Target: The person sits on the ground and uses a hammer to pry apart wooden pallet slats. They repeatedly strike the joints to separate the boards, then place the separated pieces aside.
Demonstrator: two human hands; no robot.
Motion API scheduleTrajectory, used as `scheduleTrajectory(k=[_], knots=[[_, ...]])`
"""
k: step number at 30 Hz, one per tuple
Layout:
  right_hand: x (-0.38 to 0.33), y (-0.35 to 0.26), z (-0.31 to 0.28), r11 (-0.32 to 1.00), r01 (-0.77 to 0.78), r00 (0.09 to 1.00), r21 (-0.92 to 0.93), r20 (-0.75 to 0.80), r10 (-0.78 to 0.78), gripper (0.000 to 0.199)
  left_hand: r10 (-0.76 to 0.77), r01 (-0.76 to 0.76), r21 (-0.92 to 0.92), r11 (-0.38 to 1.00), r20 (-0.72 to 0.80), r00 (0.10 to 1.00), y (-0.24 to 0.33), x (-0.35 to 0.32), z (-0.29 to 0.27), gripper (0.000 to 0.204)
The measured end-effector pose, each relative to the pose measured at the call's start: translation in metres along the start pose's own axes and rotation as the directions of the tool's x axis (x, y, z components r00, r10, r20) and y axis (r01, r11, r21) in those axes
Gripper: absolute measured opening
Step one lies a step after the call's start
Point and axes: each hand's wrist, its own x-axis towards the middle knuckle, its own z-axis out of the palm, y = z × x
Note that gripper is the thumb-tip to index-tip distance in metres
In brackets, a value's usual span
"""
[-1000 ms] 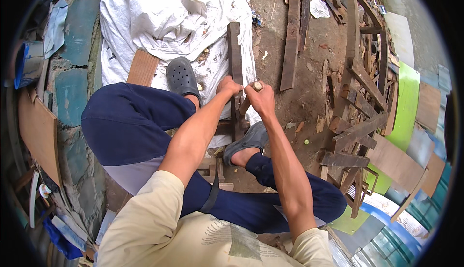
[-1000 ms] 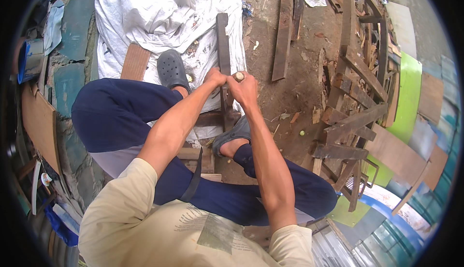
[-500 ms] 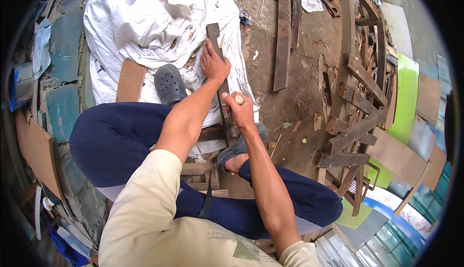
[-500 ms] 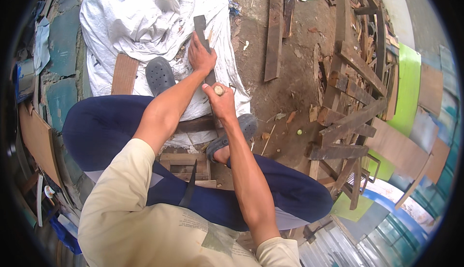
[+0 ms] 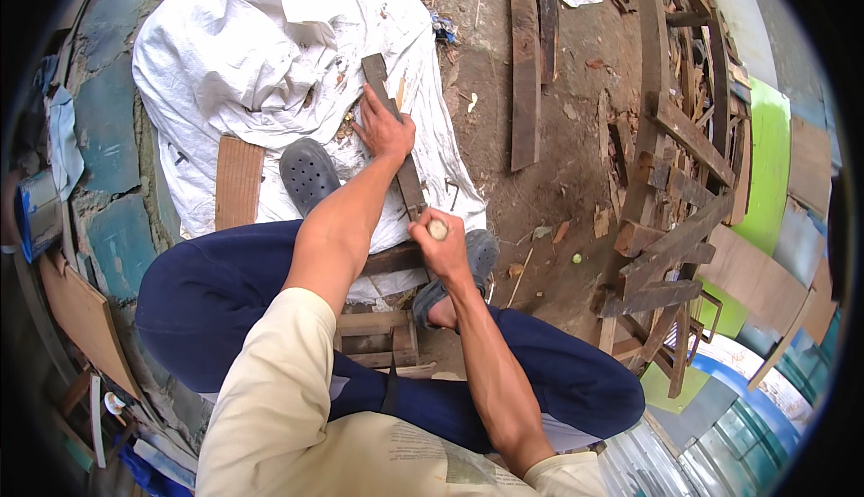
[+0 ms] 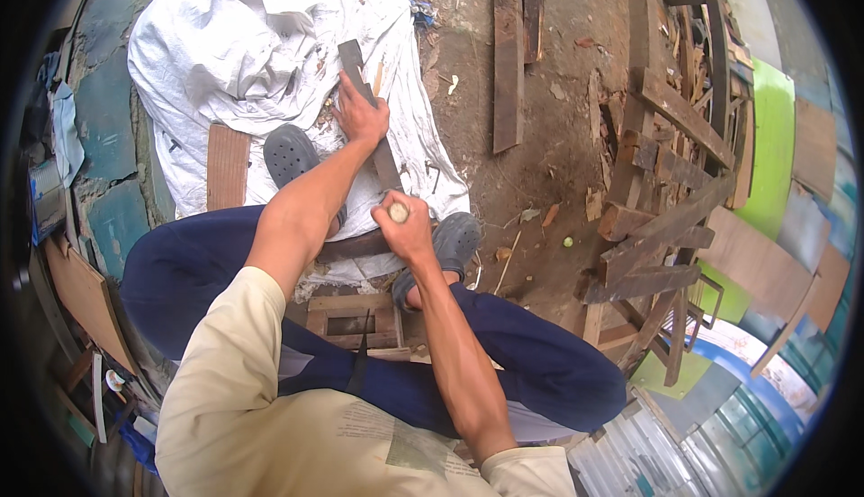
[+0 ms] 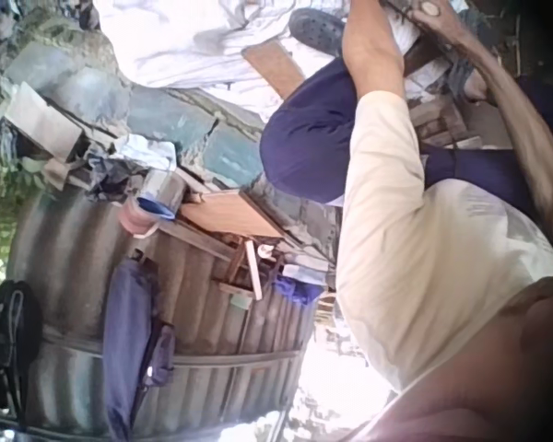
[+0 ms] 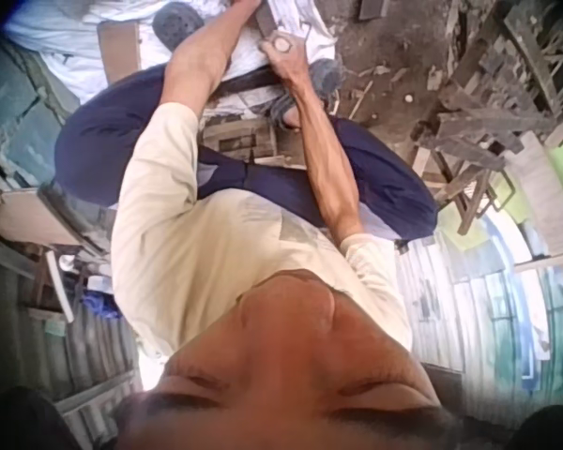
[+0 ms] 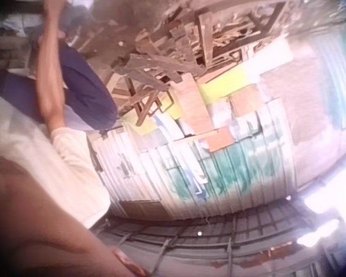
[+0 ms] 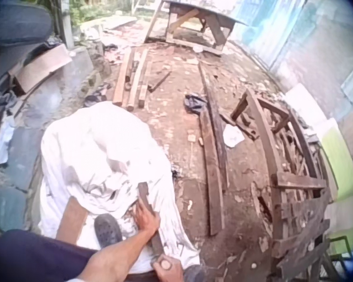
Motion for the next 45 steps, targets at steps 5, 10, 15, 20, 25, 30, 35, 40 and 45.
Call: scheduleTrajectory(k=[5,10,15,20,25,30,35,40,45], knots=[[-0.073,0.026,-0.012,0.930,0.368,0.930,0.000,0.015,-0.368,0.021,-0.011,0.011,0.025,1.000,-0.007,1.000,0.003,0.002,0.000,0.100],[-0.094,0.008,-0.043,0.935,0.148,0.982,0.324,-0.163,-0.099,0.019,-0.002,-0.012,0.103,0.995,0.138,0.990,0.004,0.004,-0.012,0.104],[-0.114,-0.062,-0.084,0.787,0.364,0.927,0.498,-0.111,-0.358,0.027,-0.229,0.122,0.327,0.937,0.312,0.922,0.021,-0.006,-0.039,0.117],[-0.148,-0.080,-0.135,0.487,0.494,0.821,0.721,-0.203,-0.533,0.032,-0.295,0.239,0.178,0.955,0.453,0.841,0.059,-0.088,-0.075,0.111],[-0.172,-0.079,-0.164,0.329,0.546,0.766,0.771,-0.300,-0.569,0.034,0.081,0.213,-0.157,0.964,0.941,0.328,0.114,-0.149,-0.157,0.062],[-0.179,-0.079,-0.170,0.265,0.585,0.732,0.767,-0.357,-0.580,0.036,0.202,0.031,-0.207,0.978,0.972,0.118,0.133,-0.179,-0.237,0.062],[-0.191,-0.082,-0.170,0.240,0.579,0.715,0.779,-0.344,-0.608,0.035,0.431,0.084,-0.456,0.886,0.877,0.211,0.112,-0.201,-0.242,0.047],[-0.196,-0.082,-0.160,0.309,0.551,0.784,0.775,-0.354,-0.510,0.032,0.437,0.007,-0.448,0.894,0.875,0.211,0.108,-0.200,-0.221,0.034],[-0.183,-0.070,-0.155,0.469,0.504,0.861,0.726,-0.380,-0.337,0.033,0.298,0.080,-0.339,0.938,0.900,0.318,0.101,-0.200,-0.187,0.034]])
